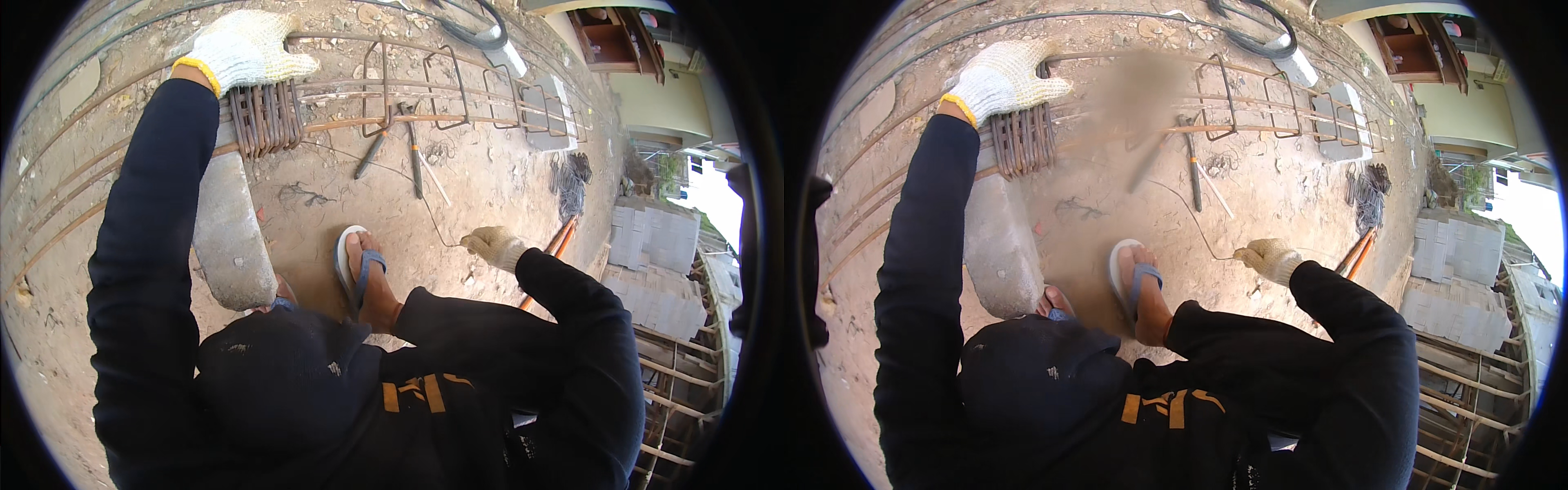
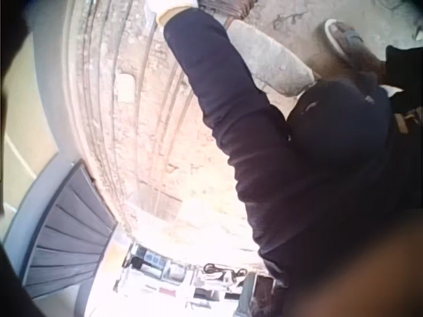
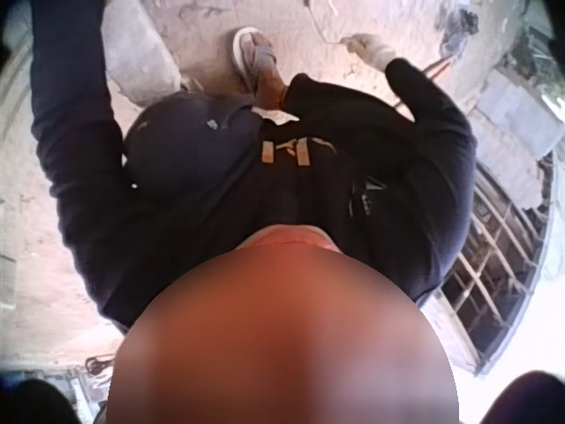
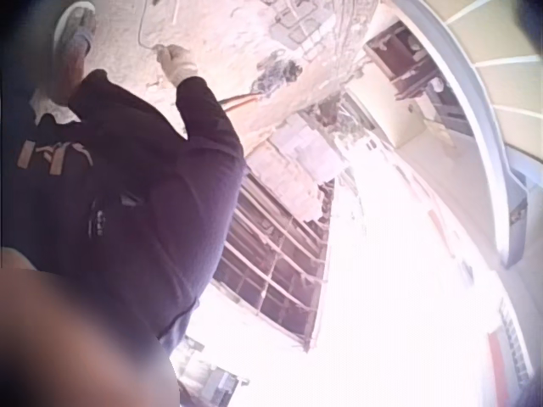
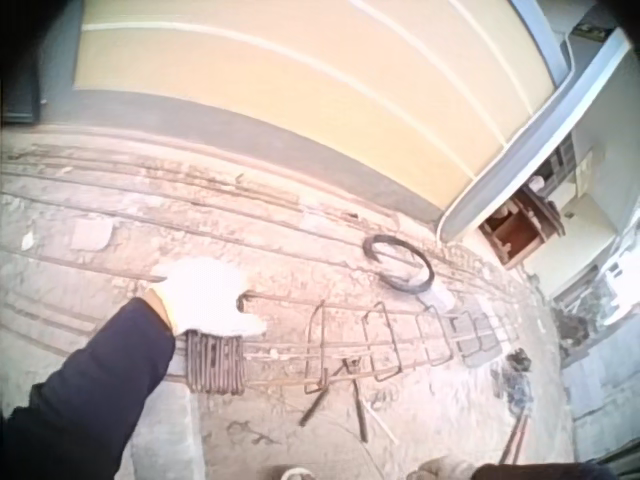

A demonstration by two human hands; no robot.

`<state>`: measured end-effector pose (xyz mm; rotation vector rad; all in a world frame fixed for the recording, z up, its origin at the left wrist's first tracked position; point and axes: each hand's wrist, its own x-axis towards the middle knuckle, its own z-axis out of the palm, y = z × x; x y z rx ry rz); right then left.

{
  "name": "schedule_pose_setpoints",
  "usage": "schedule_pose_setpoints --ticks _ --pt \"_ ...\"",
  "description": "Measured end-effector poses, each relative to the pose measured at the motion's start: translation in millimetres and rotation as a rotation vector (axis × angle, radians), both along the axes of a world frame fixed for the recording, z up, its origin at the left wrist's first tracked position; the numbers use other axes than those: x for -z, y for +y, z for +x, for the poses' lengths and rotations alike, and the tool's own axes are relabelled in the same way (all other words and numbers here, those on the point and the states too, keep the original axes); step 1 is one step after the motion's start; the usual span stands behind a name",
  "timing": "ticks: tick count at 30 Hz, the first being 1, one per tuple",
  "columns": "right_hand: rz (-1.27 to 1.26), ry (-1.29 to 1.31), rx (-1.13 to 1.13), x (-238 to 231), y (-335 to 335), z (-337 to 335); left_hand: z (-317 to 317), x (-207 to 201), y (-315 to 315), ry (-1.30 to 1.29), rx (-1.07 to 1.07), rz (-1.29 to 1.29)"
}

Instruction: The person assembles a rebar cage by placing U-shaped stirrups onto longitudinal bars and securing them with wire ties. They use pliers to twist and tighten the wire at each intersection, then place the completed cage onto a concrete block.

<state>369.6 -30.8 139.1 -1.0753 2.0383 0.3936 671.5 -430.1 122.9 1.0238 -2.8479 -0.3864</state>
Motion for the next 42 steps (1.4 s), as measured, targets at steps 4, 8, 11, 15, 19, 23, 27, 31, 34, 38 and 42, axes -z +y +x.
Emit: schedule_pose_setpoints --ticks 4,8,11,15,19,23,27,31,34,38,42 --pt "0.22 -0.026 0.178 10.3 -2.7 -26.0 0.9 2.8 5.1 -0.017 -0.021 -0.063" --pt "0.207 -0.193 -0.181 61.9 -10.3 -18.3 1.4 -12.1 4.1 -0.096 0.059 0.013" --pt "0.291 -0.128 -0.744 91.3 -37.7 -13.5 -5.0 -29.0 1.7 -0.277 0.063 0.12" --pt "-0.086 -0.299 -0.811 89.8 -80.4 -11.3 4.3 -45.9 28.2 -0.108 0.024 -0.31" --pt "-0.058 -0.414 -0.981 81.3 -105.2 -12.1 86.4 -91.9 60.2 0.174 -0.048 -0.165" --pt "0.03 -0.557 -1.058 114.6 -128.7 -3.0 182.5 -85.8 110.1 -0.282 -0.001 0.096" --pt "-0.068 -0.784 -1.194 141.9 -161.6 53.0 251.3 2.7 120.7 -0.64 -0.493 0.342" --pt "-0.129 -0.817 -1.523 57.3 -208.1 73.7 248.9 89.5 93.8 1.065 -1.249 0.637" --pt "0.037 -0.667 -1.408 9.3 -212.4 99.7 197.9 107.6 72.0 2.47 -0.812 1.011" --pt "0.143 -0.513 -1.431 -14.2 -182.6 121.3 159.8 102.4 69.0 2.629 -0.637 1.075" --pt "0.269 -0.265 -1.418 -12.6 -181.2 145.1 181.0 102.7 41.1 2.619 0.901 1.339"
